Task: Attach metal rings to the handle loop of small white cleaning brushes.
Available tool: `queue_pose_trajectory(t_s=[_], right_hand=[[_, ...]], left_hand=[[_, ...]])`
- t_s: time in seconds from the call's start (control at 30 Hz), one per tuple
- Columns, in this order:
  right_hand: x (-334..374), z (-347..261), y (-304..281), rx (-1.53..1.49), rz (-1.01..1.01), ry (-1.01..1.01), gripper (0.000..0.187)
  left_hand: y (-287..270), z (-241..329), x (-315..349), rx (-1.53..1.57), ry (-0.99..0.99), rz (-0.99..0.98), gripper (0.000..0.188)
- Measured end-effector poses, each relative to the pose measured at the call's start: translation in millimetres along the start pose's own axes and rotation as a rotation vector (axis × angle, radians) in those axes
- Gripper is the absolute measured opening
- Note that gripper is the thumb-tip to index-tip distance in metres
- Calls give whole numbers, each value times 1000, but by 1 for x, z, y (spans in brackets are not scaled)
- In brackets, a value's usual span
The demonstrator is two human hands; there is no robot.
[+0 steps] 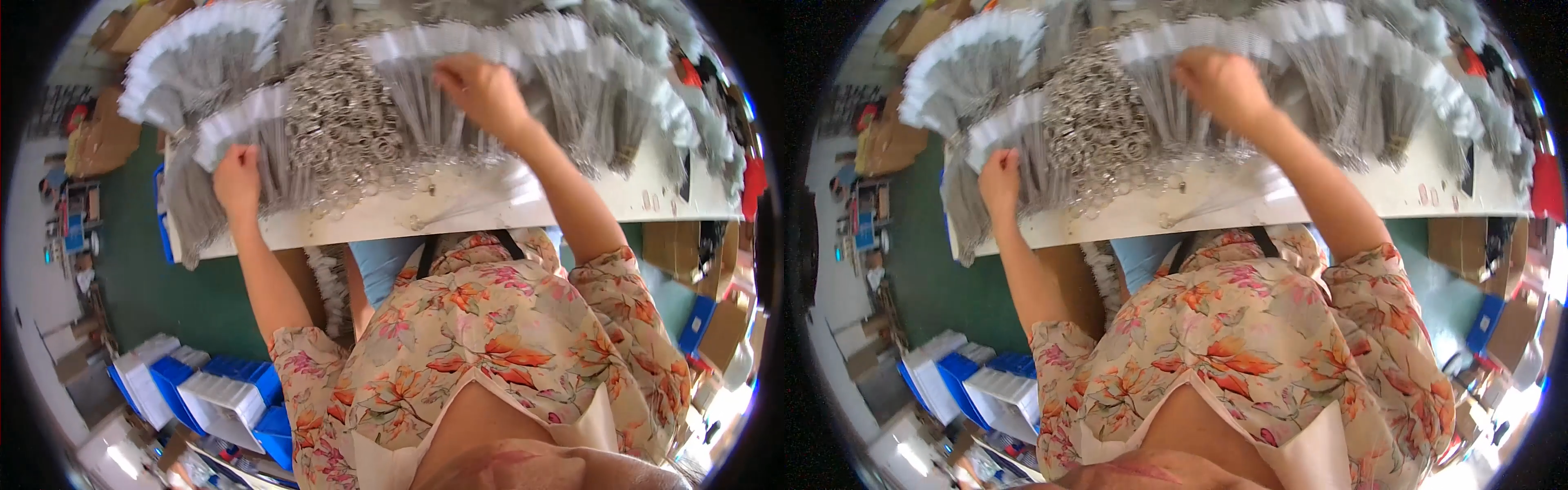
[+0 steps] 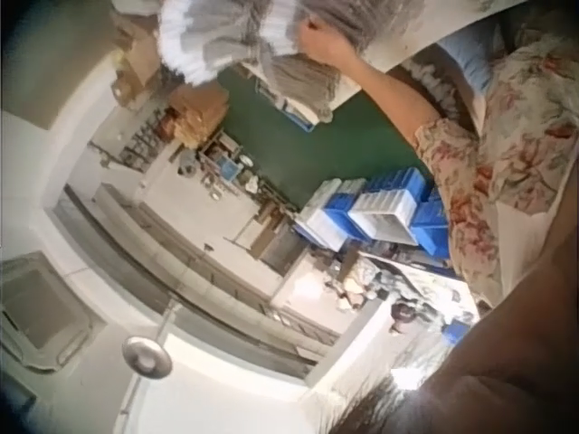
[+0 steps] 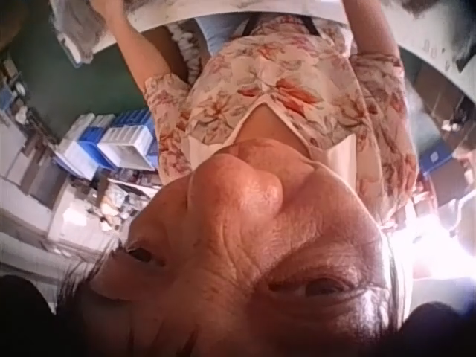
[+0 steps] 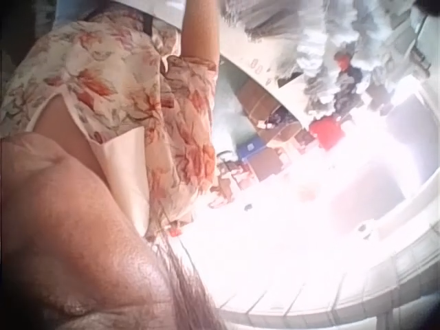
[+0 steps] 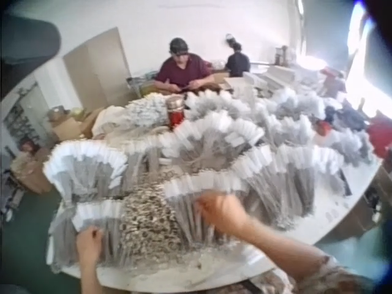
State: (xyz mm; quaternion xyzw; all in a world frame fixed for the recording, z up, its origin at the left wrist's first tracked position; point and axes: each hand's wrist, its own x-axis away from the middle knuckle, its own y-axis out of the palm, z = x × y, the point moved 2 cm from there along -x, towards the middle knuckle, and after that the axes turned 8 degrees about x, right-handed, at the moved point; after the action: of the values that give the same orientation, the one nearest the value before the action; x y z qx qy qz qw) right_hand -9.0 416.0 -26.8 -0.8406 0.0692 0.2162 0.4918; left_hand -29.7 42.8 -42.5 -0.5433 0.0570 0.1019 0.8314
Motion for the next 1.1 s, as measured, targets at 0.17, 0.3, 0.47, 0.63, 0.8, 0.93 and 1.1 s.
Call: queue_pose_trajectory(t_s=[0.17,0.3,0.47,0.63,0.8,0.93,1.1], right_hand=[[-32,22,-6,354,-171,302,33],[-10,30,-17,359,-244,358,32],[-7,33,-5,165,-195,502,30],[-1,29,-16,-239,203,456,20],[9,30,-114,-734,528,352,10],[44,91,-169,98,476,575,21],[65,144,-153,316,236,608,20]], left_hand=[[-25,21,14,657,-213,217,20],[-66,-32,2,743,-267,373,23],[-46,-176,-22,-138,-28,136,39],[-56,-222,-43,-230,-33,101,36],[-78,-238,-63,-295,-172,104,36],[-65,-208,-70,-402,-105,-66,33],[-74,-214,-69,-360,-122,-6,31]])
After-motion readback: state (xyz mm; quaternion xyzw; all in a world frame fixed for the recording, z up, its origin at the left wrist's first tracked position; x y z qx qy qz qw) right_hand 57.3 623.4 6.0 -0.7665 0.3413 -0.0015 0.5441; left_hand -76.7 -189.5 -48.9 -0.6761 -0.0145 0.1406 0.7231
